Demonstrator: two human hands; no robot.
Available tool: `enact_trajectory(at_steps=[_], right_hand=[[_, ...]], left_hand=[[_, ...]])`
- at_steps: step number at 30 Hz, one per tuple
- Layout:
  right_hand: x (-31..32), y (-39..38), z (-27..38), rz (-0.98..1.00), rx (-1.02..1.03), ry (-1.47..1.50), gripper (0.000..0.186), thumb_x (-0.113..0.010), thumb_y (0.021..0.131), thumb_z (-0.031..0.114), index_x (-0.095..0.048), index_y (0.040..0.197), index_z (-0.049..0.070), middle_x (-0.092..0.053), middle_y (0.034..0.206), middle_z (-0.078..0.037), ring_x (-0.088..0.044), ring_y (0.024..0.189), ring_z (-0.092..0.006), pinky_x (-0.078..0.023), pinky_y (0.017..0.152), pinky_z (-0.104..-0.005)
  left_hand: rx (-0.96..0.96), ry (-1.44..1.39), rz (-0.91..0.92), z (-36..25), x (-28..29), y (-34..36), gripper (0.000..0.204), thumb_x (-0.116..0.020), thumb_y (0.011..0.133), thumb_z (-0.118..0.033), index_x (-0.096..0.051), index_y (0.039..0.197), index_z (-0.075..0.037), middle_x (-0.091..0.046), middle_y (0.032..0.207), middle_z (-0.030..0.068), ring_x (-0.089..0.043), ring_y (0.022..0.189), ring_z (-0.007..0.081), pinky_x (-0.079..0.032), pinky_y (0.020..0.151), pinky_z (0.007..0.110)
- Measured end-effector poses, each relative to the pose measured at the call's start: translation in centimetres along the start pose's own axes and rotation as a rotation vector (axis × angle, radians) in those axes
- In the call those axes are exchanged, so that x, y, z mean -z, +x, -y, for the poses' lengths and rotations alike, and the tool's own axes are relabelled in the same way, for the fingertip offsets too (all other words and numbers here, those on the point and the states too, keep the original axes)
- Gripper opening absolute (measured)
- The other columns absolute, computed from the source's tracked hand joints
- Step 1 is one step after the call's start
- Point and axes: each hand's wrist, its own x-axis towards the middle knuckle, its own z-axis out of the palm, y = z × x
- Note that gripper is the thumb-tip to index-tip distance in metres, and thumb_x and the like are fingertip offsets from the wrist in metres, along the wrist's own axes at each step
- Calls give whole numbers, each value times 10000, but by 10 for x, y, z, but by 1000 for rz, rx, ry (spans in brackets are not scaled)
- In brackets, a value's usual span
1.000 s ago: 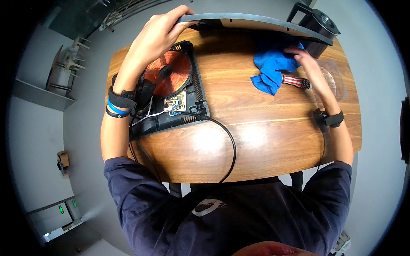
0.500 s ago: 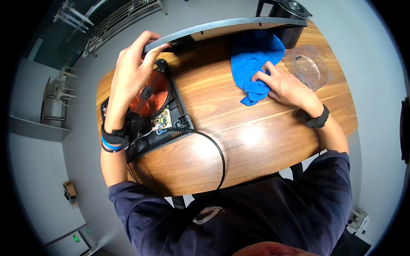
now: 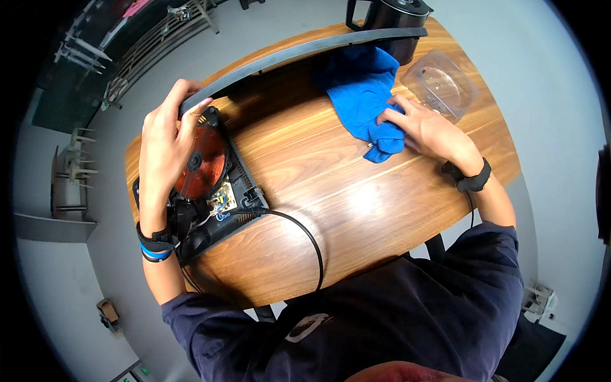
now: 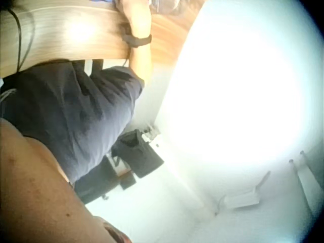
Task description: The person unscrews the bottom of an induction cooktop, flips it over, wipes the surface with a blue cloth, and removes the top cover to expose internal components. They then use a screwdriver to adjust screws on the internal circuit board.
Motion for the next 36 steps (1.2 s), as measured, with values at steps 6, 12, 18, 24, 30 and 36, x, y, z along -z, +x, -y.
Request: enact_trajectory(at_steps=[6,12,18,24,30,36], right_hand=[[2,-15,-24,0,-30,1,500,-748,900,-44,-595,1322,176,-558,1395,-162,-671,1185,-458,-571,968,-531],[18,-33,-40,89,-250,-44,590,-782,756,-161,-557,1217,132,-539,1242,-130,-647,1124,-426,-580,934,-501],[24,-54,-73,117,-396,-251,571,-816,718,-134,-551,1159,113,-580,1245,-114,-646,1202,-412,-585,973,-497],[64,-46,-69,35,-370,-57,898,-969,824,222,-512,1595,169,-587,1562,-177,-576,1462,-413,-553,1169,-499],[45,-4,-89,-368,-192,579,608,-694,1136,333,-503,1682,144,-709,1375,-93,-668,1235,-193,-567,1079,-375],[23,-4,-118,-472,-175,638,347,-503,1217,237,-615,1439,-6,-697,1300,-100,-669,1296,-209,-554,1138,-381]], left_hand=[[-48,-5,9,-3,-1,-6,159,-662,1057,-85,-667,1188,5,-746,988,219,-722,873,396,-565,823,410],[49,-55,78,-19,4,-10,165,-641,1037,-37,-666,1190,20,-736,992,224,-716,851,352,-565,826,383],[-48,-28,38,-18,4,-15,188,-630,1027,-25,-673,1205,18,-740,1016,223,-721,865,340,-566,835,373],[-47,-42,62,-24,7,-22,208,-626,1023,-32,-687,1220,-4,-759,1034,199,-753,922,353,-574,844,389],[-53,-90,104,-38,10,-23,199,-651,1036,-48,-692,1228,-16,-765,1011,174,-750,902,337,-569,824,392],[-91,-94,46,-40,14,-26,151,-671,1051,-70,-697,1186,-9,-701,909,166,-674,777,314,-543,757,374]])
